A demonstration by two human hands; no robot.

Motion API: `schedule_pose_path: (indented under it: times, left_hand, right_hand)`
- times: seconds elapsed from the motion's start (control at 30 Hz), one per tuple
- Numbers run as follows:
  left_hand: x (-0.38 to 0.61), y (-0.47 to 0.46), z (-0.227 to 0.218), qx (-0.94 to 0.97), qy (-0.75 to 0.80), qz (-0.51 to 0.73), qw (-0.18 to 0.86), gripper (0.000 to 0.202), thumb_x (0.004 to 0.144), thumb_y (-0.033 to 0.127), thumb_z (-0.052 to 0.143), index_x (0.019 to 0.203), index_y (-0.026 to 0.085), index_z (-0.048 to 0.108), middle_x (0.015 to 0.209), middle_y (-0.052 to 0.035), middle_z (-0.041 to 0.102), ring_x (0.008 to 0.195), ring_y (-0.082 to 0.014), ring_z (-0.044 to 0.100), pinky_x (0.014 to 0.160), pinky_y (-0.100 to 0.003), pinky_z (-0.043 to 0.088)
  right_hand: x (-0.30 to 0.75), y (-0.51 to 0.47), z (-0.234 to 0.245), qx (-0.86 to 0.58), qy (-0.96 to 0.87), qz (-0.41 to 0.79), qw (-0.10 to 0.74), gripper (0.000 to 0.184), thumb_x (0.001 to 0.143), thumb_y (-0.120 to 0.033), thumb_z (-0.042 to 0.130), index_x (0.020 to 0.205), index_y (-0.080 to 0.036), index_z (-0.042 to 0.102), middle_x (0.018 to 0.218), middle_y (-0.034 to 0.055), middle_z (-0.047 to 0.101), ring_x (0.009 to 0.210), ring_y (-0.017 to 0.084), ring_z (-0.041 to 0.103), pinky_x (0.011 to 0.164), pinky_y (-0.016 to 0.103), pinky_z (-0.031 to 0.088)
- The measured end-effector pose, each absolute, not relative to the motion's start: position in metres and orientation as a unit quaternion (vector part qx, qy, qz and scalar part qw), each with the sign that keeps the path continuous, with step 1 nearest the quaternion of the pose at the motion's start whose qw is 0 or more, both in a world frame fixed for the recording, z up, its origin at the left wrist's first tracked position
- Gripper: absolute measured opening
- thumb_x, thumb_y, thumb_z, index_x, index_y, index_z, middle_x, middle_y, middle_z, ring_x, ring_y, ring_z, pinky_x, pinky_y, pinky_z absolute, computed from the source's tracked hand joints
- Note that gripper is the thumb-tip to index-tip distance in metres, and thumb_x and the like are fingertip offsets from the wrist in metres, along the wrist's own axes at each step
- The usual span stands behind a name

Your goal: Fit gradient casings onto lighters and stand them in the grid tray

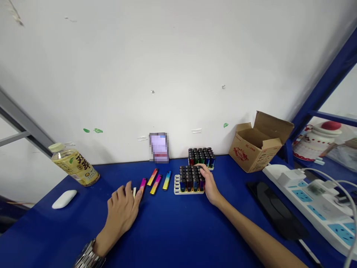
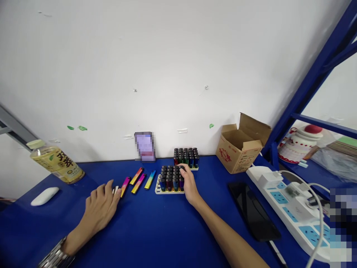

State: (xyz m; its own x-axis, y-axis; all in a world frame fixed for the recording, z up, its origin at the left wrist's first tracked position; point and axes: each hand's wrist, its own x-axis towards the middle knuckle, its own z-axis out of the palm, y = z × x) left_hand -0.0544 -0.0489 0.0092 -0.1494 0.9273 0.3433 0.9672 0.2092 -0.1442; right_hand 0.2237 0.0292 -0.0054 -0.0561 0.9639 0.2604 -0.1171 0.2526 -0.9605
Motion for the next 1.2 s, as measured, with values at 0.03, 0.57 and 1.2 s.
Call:
schedule_pose_path:
  times: [0.03, 0.57, 1.2]
  left_hand:
    - [-0.055, -0.041, 0.005, -0.646, -0.74, -0.089, 0.166, 0.06, 0.094, 0.043, 0.02, 0.133, 0.004, 0.045, 0.123, -0.0268, 0.055, 0.11, -0.035, 0.056, 0.083, -0.046, 0.047]
    - [-0.042, 0.025, 0.013, -0.856, -0.513, -0.059, 0.021, 0.059, 0.091, 0.057, 0.032, 0.145, 0.034, 0.027, 0.151, -0.0091, 0.034, 0.139, -0.0275, 0.029, 0.11, -0.051, 0.024]
    - [0.05, -0.011, 0.016, -0.703, -0.525, -0.466, -0.116, 0.012, 0.091, 0.032, 0.037, 0.088, 0.022, 0.041, 0.083, -0.0037, 0.053, 0.076, -0.0173, 0.054, 0.071, -0.033, 0.045]
  right_hand:
    - [0.224, 0.029, -0.005, -0.385, -0.55, 0.474, 0.569, 0.027, 0.086, -0.04, 0.04, 0.095, -0.021, 0.057, 0.092, 0.0033, 0.062, 0.091, 0.023, 0.056, 0.077, 0.031, 0.042]
    - [0.224, 0.028, -0.003, -0.391, -0.548, 0.476, 0.566, 0.026, 0.087, -0.038, 0.041, 0.094, -0.021, 0.058, 0.089, 0.0025, 0.062, 0.086, 0.022, 0.057, 0.074, 0.031, 0.043]
    - [0.224, 0.028, -0.001, -0.389, -0.559, 0.473, 0.559, 0.026, 0.086, -0.039, 0.039, 0.094, -0.021, 0.056, 0.088, 0.0021, 0.06, 0.084, 0.02, 0.054, 0.073, 0.029, 0.041]
